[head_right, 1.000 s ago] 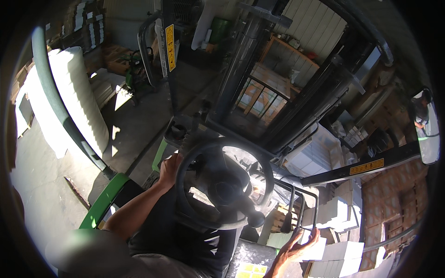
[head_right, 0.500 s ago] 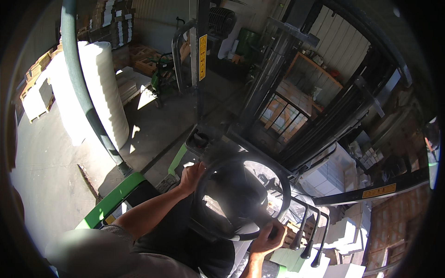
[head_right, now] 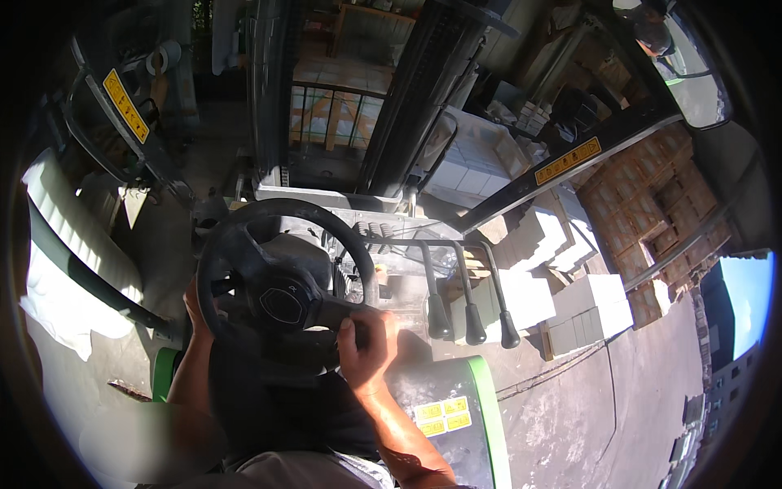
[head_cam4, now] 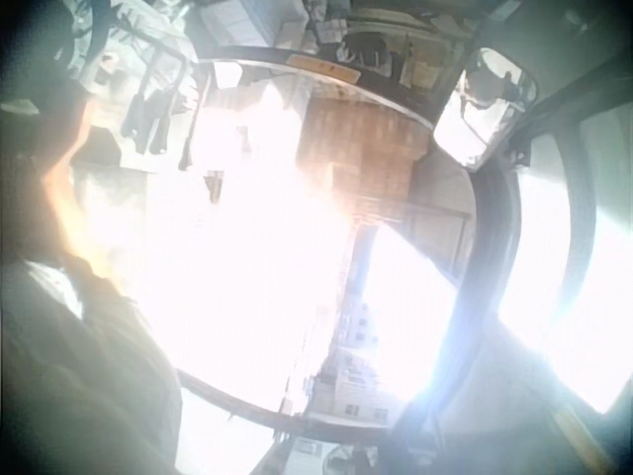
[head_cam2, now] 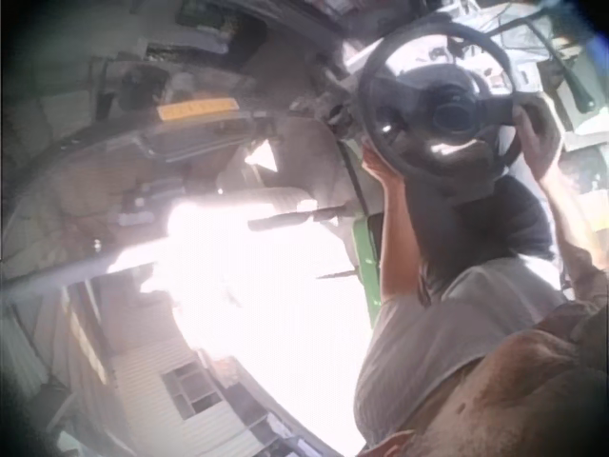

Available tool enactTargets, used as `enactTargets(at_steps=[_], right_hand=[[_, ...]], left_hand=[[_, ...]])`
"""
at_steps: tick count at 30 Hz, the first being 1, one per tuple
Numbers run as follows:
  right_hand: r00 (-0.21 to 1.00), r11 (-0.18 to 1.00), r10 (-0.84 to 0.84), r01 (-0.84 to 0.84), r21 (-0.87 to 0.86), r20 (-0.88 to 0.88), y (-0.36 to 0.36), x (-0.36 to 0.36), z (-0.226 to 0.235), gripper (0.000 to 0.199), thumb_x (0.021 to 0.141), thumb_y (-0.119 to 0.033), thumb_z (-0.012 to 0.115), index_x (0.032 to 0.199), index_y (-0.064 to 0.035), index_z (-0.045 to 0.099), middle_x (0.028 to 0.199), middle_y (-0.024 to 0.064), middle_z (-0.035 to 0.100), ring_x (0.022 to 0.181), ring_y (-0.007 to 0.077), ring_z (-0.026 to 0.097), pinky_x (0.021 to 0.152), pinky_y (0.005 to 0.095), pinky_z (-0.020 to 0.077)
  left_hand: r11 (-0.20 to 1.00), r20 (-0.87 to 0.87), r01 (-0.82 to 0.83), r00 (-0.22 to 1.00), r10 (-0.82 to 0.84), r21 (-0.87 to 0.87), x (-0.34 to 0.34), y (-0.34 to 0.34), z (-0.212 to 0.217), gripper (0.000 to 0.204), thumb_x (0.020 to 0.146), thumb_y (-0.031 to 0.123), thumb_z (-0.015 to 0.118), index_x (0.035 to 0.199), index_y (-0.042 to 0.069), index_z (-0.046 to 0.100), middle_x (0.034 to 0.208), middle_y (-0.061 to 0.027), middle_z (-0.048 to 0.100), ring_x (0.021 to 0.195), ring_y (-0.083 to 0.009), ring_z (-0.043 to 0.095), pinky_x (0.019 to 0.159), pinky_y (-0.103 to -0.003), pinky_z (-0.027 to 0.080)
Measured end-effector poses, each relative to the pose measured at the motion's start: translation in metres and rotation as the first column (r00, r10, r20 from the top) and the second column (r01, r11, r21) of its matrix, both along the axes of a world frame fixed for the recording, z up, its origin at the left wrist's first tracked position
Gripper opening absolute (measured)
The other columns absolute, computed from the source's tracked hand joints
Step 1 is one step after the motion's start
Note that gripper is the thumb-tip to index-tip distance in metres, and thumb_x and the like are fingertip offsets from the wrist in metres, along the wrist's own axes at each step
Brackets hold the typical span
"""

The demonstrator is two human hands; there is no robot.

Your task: The person operates a forklift, steering and maneuvering through a warehouse filled with stacked furniture and pallets. The forklift is driven from an indoor area to an outdoor yard where more pallets are stored.

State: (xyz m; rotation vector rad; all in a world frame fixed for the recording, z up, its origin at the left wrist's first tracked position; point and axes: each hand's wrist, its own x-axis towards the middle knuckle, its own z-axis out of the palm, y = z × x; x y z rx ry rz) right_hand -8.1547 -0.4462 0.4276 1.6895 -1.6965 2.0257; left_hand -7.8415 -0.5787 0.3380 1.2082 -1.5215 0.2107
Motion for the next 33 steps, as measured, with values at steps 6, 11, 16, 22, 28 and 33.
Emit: enactTargets(at_steps=[6, 11, 16, 22, 28, 33], right_hand=[[1.000, 1.000, -0.009, 0.008, -0.020, -0.024, -0.001, 0.009, 0.005, 0.018, 0.082, -0.001, 0.076, 0.099, -0.0042, 0.069, 0.097, 0.0111, 0.070, 0.088, 0.0315, 0.063, 0.082, 0.0408, 0.0492], [0.999, 1.000, -0.029, 0.029, 0.000, -0.026, 0.012, 0.049, 0.011, 0.016, 0.084, -0.002, 0.073, 0.099, -0.0038, 0.069, 0.096, 0.0119, 0.069, 0.089, 0.0311, 0.063, 0.083, 0.0407, 0.0488], [0.996, 0.999, -0.001, 0.005, 0.046, -0.085, 0.050, 0.101, -0.002, 0.010, 0.089, -0.003, 0.065, 0.099, -0.0011, 0.066, 0.092, 0.0118, 0.063, 0.084, 0.0272, 0.059, 0.077, 0.0382, 0.0474], [0.987, 0.962, 0.160, -0.153, 0.226, -0.011, 0.132, 0.205, -0.004, 0.022, 0.098, -0.021, 0.073, 0.108, -0.0014, 0.071, 0.104, 0.0181, 0.070, 0.097, 0.0392, 0.067, 0.090, 0.0491, 0.0530], [0.763, 0.860, 0.432, -0.186, 0.476, -0.482, 0.175, 0.231, 0.036, 0.019, 0.097, -0.025, 0.071, 0.095, -0.0068, 0.076, 0.094, 0.0162, 0.072, 0.086, 0.0375, 0.066, 0.076, 0.0513, 0.0541], [0.794, 0.897, 0.436, -0.423, 0.129, -0.423, 0.193, 0.277, -0.007, 0.011, 0.093, -0.014, 0.067, 0.093, -0.0032, 0.069, 0.092, 0.0141, 0.067, 0.086, 0.0333, 0.062, 0.075, 0.0454, 0.0496]], left_hand=[[0.892, -0.645, 0.355, 0.758, -0.100, 0.279, 0.035, -0.011, -0.015, 0.021, 0.105, 0.018, 0.057, 0.112, 0.002, 0.069, 0.084, -0.0138, 0.070, 0.082, -0.0246, 0.073, 0.073, -0.039, 0.052], [0.957, 0.113, -0.037, 0.994, 0.005, 0.287, 0.063, -0.013, 0.014, 0.022, 0.095, 0.020, 0.064, 0.111, 0.006, 0.072, 0.092, -0.0169, 0.073, 0.088, -0.0391, 0.071, 0.074, -0.050, 0.052], [0.913, -0.587, 0.357, 0.789, -0.181, 0.199, 0.081, 0.011, 0.030, 0.015, 0.094, 0.020, 0.067, 0.089, 0.006, 0.071, 0.081, -0.0153, 0.071, 0.078, -0.0399, 0.071, 0.066, -0.050, 0.053], [0.899, 0.077, -0.099, 0.994, 0.073, 0.427, 0.119, 0.067, 0.060, 0.046, 0.109, 0.040, 0.046, 0.088, 0.008, 0.072, 0.093, -0.0155, 0.074, 0.092, -0.0368, 0.073, 0.080, -0.048, 0.057], [0.750, 0.069, -0.076, 0.997, 0.040, 0.657, 0.105, 0.120, 0.075, 0.030, 0.105, 0.029, 0.051, 0.098, 0.008, 0.071, 0.102, -0.0140, 0.074, 0.099, -0.0322, 0.073, 0.085, -0.045, 0.058], [0.884, -0.024, -0.013, 0.999, 0.028, 0.467, 0.106, 0.187, 0.044, 0.052, 0.109, 0.041, 0.042, 0.088, 0.004, 0.072, 0.096, -0.0186, 0.075, 0.098, -0.0382, 0.073, 0.084, -0.051, 0.057]])
